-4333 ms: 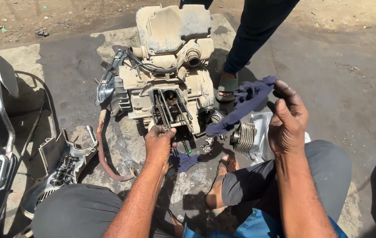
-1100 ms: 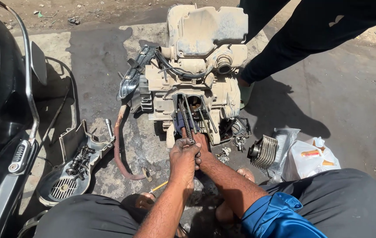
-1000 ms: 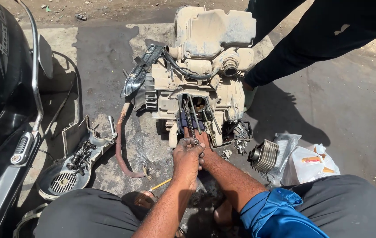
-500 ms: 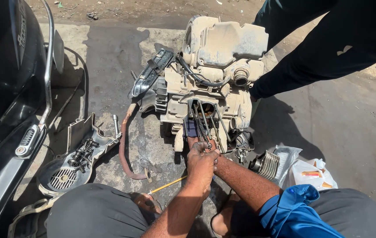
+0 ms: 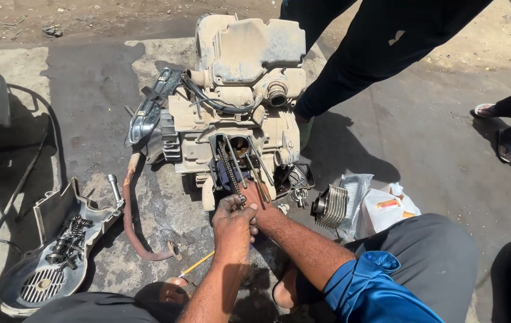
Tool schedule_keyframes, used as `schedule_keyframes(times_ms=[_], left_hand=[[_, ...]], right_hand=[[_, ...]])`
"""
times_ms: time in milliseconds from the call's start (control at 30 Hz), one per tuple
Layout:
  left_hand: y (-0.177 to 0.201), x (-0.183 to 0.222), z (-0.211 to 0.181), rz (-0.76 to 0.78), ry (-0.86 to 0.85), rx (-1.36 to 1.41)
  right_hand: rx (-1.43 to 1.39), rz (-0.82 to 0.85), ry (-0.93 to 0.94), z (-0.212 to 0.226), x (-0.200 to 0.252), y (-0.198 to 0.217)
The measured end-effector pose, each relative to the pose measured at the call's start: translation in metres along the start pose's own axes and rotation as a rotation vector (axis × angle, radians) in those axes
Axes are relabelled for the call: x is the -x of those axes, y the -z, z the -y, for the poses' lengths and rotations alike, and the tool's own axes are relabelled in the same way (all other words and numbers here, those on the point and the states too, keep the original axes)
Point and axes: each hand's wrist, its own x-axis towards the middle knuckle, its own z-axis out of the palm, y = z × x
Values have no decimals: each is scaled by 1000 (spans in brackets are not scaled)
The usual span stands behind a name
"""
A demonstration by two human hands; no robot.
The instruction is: The person sits on the ground beside a disassembled scooter engine, wipes the cylinder area with a cloth, and unboxes a new piston and cylinder kit from cardboard and plastic packaging. They then fit piston rings onto the new piston by hand, working on their lap.
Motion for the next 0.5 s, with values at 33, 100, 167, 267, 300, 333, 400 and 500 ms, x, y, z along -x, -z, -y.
schedule_keyframes(times_ms=[33,100,167,267,300,333,400,500], left_hand=[[-1,2,-3,-25,29,-5],[-3,2,1,5,90,-30],[6,-3,3,-1,4,72],[-7,-3,-5,-8,7,52],[-6,-1,-5,-49,-8,44],[-4,1,-5,-34,-19,82],[5,5,-7,-75,-53,116],[0,6,-7,-76,-51,43]], right_hand=[[1,-5,-45,-9,6,-3],[12,-21,-151,-40,29,4],[20,-46,-246,-70,52,15],[-14,-66,-284,-93,61,16],[-45,-54,-255,-83,61,21],[-36,-10,-279,-72,61,25],[-58,58,-257,-49,47,31],[210,57,-141,-29,20,55]])
